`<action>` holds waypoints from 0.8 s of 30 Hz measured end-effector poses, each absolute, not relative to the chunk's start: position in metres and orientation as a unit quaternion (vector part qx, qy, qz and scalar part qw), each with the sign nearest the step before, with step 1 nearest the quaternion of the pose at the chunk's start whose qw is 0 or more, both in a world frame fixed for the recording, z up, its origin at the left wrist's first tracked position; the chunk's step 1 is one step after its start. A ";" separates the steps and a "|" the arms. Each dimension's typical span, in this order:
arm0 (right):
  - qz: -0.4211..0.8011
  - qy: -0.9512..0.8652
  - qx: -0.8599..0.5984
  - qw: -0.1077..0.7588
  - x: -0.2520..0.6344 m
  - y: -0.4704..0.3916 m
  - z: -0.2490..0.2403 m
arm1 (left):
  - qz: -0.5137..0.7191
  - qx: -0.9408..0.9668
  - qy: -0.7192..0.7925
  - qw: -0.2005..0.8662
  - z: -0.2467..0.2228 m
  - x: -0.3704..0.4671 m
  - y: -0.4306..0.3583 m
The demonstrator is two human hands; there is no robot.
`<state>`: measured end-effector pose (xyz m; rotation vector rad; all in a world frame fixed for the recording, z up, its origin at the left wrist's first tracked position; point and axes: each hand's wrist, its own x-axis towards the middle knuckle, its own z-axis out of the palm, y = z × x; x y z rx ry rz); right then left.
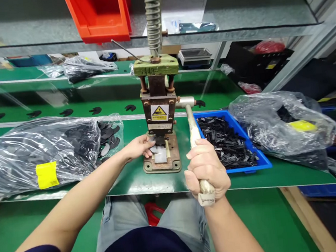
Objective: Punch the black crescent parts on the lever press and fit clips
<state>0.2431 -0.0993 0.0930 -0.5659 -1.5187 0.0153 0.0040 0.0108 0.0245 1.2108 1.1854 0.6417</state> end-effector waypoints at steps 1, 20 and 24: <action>0.007 -0.679 -0.249 0.691 0.243 -0.099 0.093 | 0.268 0.529 0.514 0.620 0.024 0.006 0.013; 0.001 -0.675 -0.263 0.689 0.246 -0.098 0.095 | 0.183 0.576 0.573 0.553 0.030 0.031 0.021; -0.022 -0.651 -0.267 0.711 0.245 -0.092 0.091 | 0.202 0.627 0.507 0.556 0.031 0.017 0.014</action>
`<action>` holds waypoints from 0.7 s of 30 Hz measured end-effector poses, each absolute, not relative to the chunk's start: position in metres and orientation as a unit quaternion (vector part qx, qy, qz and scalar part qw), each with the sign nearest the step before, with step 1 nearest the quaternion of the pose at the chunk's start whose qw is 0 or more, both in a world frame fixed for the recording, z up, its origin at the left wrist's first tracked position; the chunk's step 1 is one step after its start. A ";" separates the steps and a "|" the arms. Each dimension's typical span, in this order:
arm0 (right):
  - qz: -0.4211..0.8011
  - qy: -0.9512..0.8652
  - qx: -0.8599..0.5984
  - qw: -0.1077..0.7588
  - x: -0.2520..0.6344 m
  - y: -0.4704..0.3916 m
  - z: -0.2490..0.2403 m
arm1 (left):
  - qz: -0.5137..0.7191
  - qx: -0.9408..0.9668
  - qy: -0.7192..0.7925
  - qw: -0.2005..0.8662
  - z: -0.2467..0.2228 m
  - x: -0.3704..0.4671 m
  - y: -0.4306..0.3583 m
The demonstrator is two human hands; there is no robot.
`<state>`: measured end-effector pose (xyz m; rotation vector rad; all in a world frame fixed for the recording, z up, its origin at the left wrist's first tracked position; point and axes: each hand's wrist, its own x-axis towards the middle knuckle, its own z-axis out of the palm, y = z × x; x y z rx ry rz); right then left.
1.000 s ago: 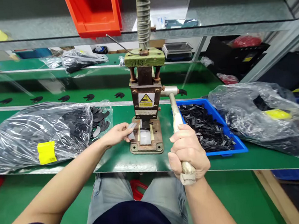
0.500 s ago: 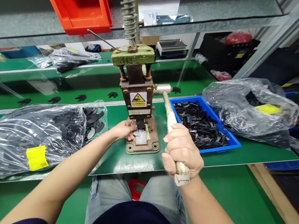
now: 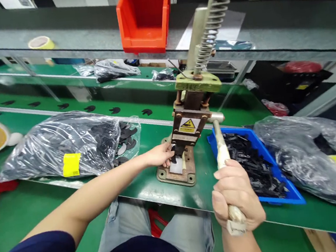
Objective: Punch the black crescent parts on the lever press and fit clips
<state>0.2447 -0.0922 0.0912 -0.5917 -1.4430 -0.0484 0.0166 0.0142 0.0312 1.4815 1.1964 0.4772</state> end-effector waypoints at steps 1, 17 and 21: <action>-0.024 -0.647 -0.267 0.713 0.244 -0.092 0.091 | 0.204 0.652 0.485 0.545 0.031 0.005 0.015; -0.014 -0.676 -0.240 0.697 0.247 -0.093 0.091 | -0.016 0.689 0.724 0.030 0.030 -0.165 0.068; -0.013 -0.678 -0.254 0.689 0.247 -0.096 0.092 | 0.054 0.726 0.683 0.064 0.034 -0.150 0.054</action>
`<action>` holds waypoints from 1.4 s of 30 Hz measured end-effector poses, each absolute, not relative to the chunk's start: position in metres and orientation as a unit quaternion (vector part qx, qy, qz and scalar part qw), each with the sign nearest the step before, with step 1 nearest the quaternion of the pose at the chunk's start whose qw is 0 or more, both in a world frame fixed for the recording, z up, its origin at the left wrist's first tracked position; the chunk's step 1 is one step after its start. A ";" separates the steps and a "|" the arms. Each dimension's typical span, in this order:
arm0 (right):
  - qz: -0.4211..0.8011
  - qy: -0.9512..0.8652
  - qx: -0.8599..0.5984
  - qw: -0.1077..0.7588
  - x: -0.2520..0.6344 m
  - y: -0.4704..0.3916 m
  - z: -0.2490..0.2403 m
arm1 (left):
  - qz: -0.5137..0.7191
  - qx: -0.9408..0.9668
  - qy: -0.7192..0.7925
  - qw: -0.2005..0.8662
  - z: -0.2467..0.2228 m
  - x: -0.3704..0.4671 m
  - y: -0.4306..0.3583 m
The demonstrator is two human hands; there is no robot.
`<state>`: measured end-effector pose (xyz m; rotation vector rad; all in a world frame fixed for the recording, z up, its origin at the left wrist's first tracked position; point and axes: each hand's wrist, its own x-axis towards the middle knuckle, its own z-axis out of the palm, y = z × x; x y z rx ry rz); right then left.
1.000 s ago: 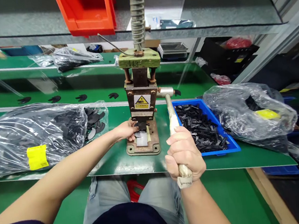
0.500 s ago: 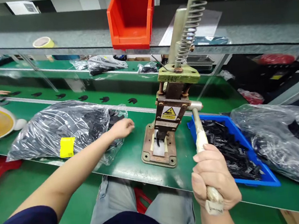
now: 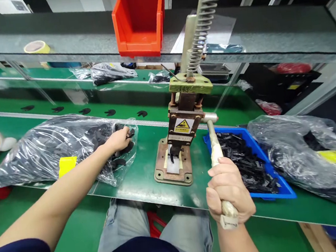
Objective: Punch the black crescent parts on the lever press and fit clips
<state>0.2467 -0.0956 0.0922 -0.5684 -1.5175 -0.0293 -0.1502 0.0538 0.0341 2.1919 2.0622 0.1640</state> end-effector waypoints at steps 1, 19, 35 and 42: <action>-0.012 -0.680 -0.254 0.688 0.246 -0.096 0.093 | 0.079 0.739 0.665 0.071 0.036 -0.145 0.048; -0.012 -0.665 -0.265 0.698 0.237 -0.100 0.097 | 0.308 0.599 0.536 0.508 0.013 -0.035 0.001; -0.006 -0.665 -0.258 0.701 0.239 -0.098 0.094 | 0.286 0.565 0.543 0.551 0.015 -0.007 0.011; -0.014 -0.665 -0.263 0.699 0.240 -0.099 0.090 | 0.214 0.522 0.552 0.614 0.023 -0.007 0.020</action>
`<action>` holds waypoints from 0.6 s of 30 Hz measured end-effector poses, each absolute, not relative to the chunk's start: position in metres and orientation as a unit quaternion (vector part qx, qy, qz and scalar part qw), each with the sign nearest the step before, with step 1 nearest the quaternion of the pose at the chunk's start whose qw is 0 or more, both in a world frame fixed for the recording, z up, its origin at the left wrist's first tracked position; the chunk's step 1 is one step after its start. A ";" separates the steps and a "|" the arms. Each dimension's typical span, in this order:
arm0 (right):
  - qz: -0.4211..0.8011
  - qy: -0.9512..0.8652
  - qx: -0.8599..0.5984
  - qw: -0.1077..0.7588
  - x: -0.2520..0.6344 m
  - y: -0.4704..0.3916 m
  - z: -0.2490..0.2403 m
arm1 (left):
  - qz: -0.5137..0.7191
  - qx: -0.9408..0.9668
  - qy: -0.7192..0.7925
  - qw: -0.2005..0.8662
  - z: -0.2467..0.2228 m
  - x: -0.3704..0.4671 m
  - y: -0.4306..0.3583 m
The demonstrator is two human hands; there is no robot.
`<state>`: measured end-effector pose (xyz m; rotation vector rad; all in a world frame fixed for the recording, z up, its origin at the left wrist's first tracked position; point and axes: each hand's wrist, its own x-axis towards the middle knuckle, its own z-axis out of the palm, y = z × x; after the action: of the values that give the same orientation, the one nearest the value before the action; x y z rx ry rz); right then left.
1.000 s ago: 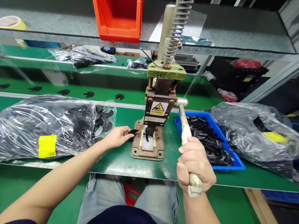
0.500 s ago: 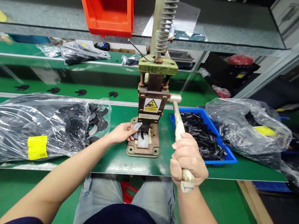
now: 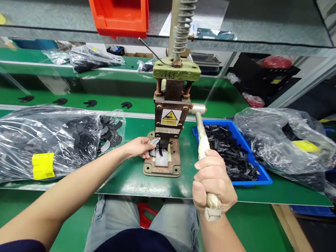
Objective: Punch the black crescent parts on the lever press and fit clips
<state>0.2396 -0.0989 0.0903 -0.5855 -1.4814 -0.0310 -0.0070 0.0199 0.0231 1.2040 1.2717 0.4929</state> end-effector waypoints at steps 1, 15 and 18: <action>-0.015 -0.666 -0.264 0.698 0.239 -0.099 0.091 | 0.205 0.507 0.552 0.629 0.024 -0.007 0.021; 0.090 -0.599 -0.293 0.740 0.239 -0.051 0.182 | 0.314 0.491 0.498 0.642 0.041 -0.025 -0.026; 0.134 -0.602 -0.338 0.711 0.227 -0.065 0.114 | 0.332 0.519 0.465 0.636 0.055 -0.038 -0.050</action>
<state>0.2275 -0.0655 0.1135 -0.7501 -1.3358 0.2972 -0.0381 -0.0496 0.0550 1.1851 1.0616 0.7586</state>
